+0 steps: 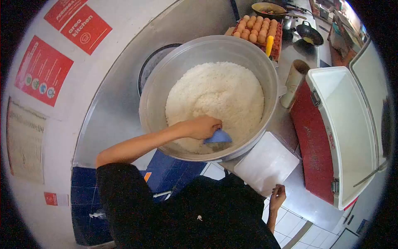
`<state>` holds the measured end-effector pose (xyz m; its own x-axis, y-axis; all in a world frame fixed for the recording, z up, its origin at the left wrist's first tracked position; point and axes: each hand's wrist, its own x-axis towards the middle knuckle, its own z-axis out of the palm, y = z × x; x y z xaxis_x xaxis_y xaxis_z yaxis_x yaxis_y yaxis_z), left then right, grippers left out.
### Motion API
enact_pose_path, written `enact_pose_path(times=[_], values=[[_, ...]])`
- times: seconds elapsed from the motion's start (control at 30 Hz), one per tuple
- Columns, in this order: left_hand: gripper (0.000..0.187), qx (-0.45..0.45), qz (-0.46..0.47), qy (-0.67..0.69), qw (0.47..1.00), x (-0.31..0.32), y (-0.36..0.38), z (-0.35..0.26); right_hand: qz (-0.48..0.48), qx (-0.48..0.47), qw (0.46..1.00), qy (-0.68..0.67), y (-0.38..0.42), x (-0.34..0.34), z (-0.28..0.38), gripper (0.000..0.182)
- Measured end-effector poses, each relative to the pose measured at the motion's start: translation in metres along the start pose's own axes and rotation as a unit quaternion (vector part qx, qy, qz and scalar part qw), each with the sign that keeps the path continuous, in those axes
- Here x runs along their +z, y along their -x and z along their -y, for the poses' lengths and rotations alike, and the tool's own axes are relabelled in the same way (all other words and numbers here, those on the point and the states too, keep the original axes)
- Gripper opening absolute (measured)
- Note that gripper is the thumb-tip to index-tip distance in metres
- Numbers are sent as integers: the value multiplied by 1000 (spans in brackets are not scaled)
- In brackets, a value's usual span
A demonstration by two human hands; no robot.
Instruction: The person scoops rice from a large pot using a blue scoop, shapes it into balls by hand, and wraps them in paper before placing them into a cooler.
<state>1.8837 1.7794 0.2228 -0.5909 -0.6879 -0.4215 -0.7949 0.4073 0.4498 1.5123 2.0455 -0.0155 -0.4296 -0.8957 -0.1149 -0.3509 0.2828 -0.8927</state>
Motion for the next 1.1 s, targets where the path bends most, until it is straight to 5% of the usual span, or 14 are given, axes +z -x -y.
enact_pose_path(times=[0.13, 0.2, 0.3, 0.43, 0.5, 0.57, 0.73, 0.87, 0.9, 0.93, 0.97, 1.0, 1.03, 1.1], values=[[31, 115, 18, -11, 993, -7, 4, 8, 26, -25, 999, 2, -18, 4, 21, 11], [34, -133, 162, 172, 962, -38, 29, -24, 6, -3, 1000, 0, -15, 1, 22, 12], [38, -202, 92, 293, 930, -31, 36, -23, -23, 5, 1000, -5, -11, 7, 15, 13], [36, -144, 56, 373, 915, -20, -7, -32, 30, -7, 999, -21, -13, 30, 17, 13], [31, -102, 174, 513, 834, -46, -4, -38, 41, -29, 997, 52, -11, 31, 41, 10], [26, -99, 114, 535, 831, -62, 14, -57, 20, -3, 999, 31, -8, 32, 41, 8], [38, -29, -2, 650, 759, -40, 33, -112, 118, -151, 974, 118, -9, 25, 12, 9], [46, 136, -25, 872, 469, 76, 14, -202, 206, -301, 883, 296, -4, 27, -24, 24], [49, 163, -39, 908, 383, 104, 13, -224, 310, -254, 864, 306, -3, 27, -32, 41], [51, 221, 99, 926, 290, 157, -11, -216, 278, -307, 863, 289, -1, 26, -40, 44], [45, 94, 50, 945, 311, 204, -23, -215, 268, -293, 870, 291, -2, 25, -47, 44], [40, -66, -42, 903, 423, 226, -38, -223, 213, -346, 869, 284, -1, 26, -52, 39], [42, -91, -43, 884, 457, 278, -60, -195, 161, -398, 861, 272, 3, 27, -54, 33], [43, -165, -227, 687, 671, 344, -91, -158, 179, -388, 860, 279, 13, 29, -57, 35]])
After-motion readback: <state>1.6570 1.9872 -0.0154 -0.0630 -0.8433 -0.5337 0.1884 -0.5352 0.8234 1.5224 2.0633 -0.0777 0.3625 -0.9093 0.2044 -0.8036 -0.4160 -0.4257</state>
